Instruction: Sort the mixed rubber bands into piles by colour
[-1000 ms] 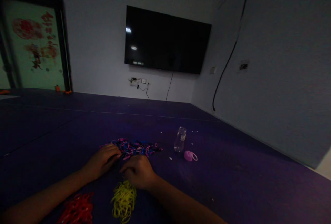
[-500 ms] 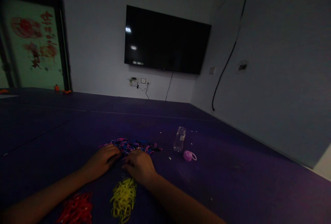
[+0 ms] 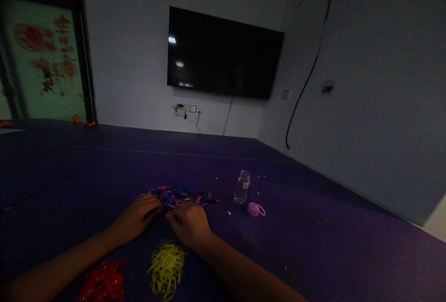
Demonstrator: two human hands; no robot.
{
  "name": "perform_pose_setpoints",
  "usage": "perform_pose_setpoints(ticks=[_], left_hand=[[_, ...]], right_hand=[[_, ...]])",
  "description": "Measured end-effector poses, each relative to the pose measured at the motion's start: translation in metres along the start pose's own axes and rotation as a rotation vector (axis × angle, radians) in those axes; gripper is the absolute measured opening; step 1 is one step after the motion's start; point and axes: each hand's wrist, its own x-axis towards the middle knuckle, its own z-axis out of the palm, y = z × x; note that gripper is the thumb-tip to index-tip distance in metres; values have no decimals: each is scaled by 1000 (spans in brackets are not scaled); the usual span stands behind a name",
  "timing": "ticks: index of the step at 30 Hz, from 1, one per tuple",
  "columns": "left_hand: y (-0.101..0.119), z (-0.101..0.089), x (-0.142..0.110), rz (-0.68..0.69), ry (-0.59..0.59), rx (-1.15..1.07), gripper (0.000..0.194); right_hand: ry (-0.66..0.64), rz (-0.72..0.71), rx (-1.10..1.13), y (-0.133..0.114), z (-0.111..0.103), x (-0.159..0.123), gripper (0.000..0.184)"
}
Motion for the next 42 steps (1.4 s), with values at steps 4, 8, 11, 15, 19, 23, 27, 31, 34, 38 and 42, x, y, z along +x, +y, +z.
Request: perform_pose_setpoints(ticks=[4, 8, 11, 15, 19, 23, 27, 31, 34, 38, 42], left_hand=[[-1, 1, 0, -16, 3, 9, 21], [-1, 1, 0, -20, 0, 3, 22], [-2, 2, -1, -10, -2, -5, 22], [-5, 3, -2, 12, -14, -13, 22], [-5, 2, -2, 8, -22, -14, 21], [-3, 2, -1, 2, -12, 6, 20], [-2, 2, 0, -4, 3, 43, 22], [-2, 1, 1, 0, 1, 39, 18], [-2, 1, 0, -9, 0, 30, 17], [-1, 1, 0, -9, -2, 35, 17], [-1, 2, 0, -18, -21, 59, 16]], right_hand=[[-72, 2, -166, 5, 0, 2, 20], [-155, -127, -171, 2, 0, 1, 13], [-166, -167, -135, -4, 0, 0, 17], [-164, -183, -84, -8, 0, -2, 17], [-128, -117, -27, -7, 3, -2, 16], [-87, 27, -21, -2, 2, 0, 19], [-85, 116, -115, 10, -6, 4, 22], [-29, 229, -182, 28, -16, 7, 25], [-30, 309, -187, 33, -18, 6, 25], [-71, 367, -177, 25, -14, 6, 26], [-128, 310, -172, 17, -12, 7, 27]])
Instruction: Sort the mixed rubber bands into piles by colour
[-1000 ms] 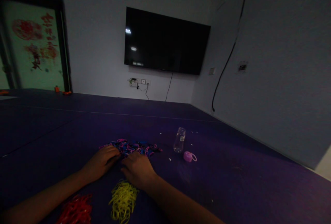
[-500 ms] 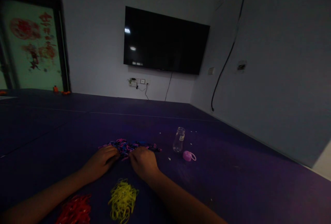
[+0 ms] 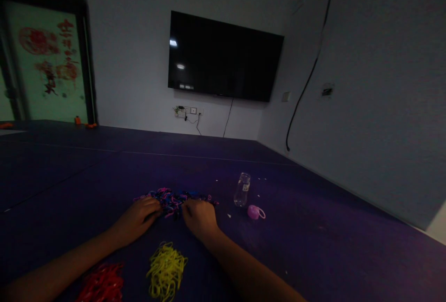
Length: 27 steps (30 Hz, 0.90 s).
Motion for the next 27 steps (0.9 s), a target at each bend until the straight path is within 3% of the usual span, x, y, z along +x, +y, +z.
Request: perform_pose_setpoints(ticks=[12, 27], left_hand=[[-2, 3, -1, -15, -23, -33, 16], [-2, 3, -1, -30, -47, -39, 15]], right_hand=[[-110, -138, -8, 0, 4, 1, 26], [-126, -218, 22, 1, 6, 0, 25]])
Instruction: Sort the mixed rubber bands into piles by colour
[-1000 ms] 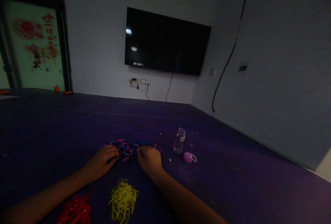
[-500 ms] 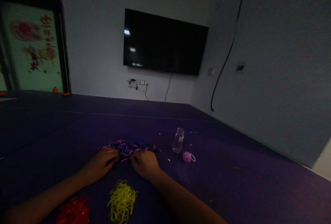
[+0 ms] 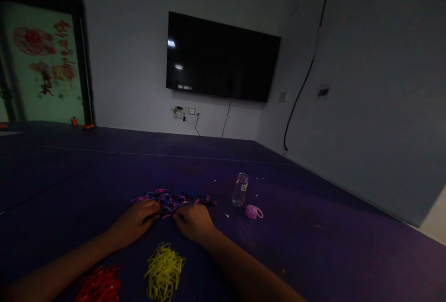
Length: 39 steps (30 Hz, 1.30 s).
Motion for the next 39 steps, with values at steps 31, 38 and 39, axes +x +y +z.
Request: perform_pose_setpoints(ticks=[31, 38, 39], left_hand=[[-4, 4, -2, -26, 66, -16, 29], [-3, 3, -1, -38, 69, -28, 28], [-2, 2, -1, -35, 68, -30, 28]], right_hand=[[-19, 43, -11, 1, -1, 0, 27], [-42, 49, -8, 0, -2, 1, 28], [-44, 51, -5, 0, -3, 1, 28]])
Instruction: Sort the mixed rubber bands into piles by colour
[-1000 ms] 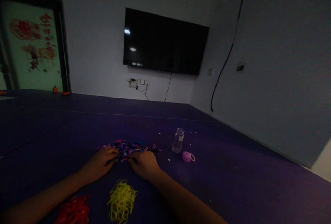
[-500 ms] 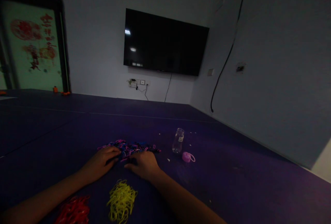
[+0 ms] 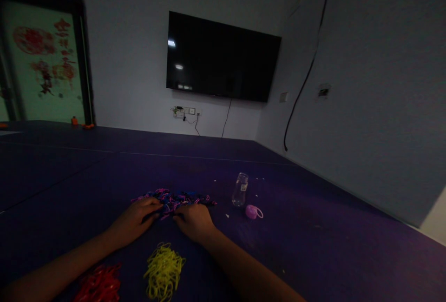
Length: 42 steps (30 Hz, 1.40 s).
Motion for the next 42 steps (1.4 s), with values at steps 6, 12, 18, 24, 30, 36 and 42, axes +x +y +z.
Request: perform_pose_setpoints(ticks=[6, 12, 18, 24, 30, 36, 42], left_hand=[[0, -1, 0, 11, 11, 18, 26], [-1, -1, 1, -66, 38, 67, 25], [-2, -2, 1, -81, 50, 61, 25], [-2, -2, 2, -90, 6, 74, 25], [-4, -1, 2, -73, 23, 89, 24], [-2, -2, 2, -91, 4, 86, 25], [0, -3, 2, -102, 8, 72, 26]], right_hand=[[-11, 10, 8, -1, -2, -1, 28], [-15, 3, -1, -2, -3, -1, 29], [4, -20, -2, -1, -2, -1, 28], [16, -11, 14, -1, 0, -1, 28], [14, -24, 5, 0, 0, 0, 27], [1, -35, -15, 0, 0, 0, 29], [-1, -37, -9, 2, 2, 1, 29]])
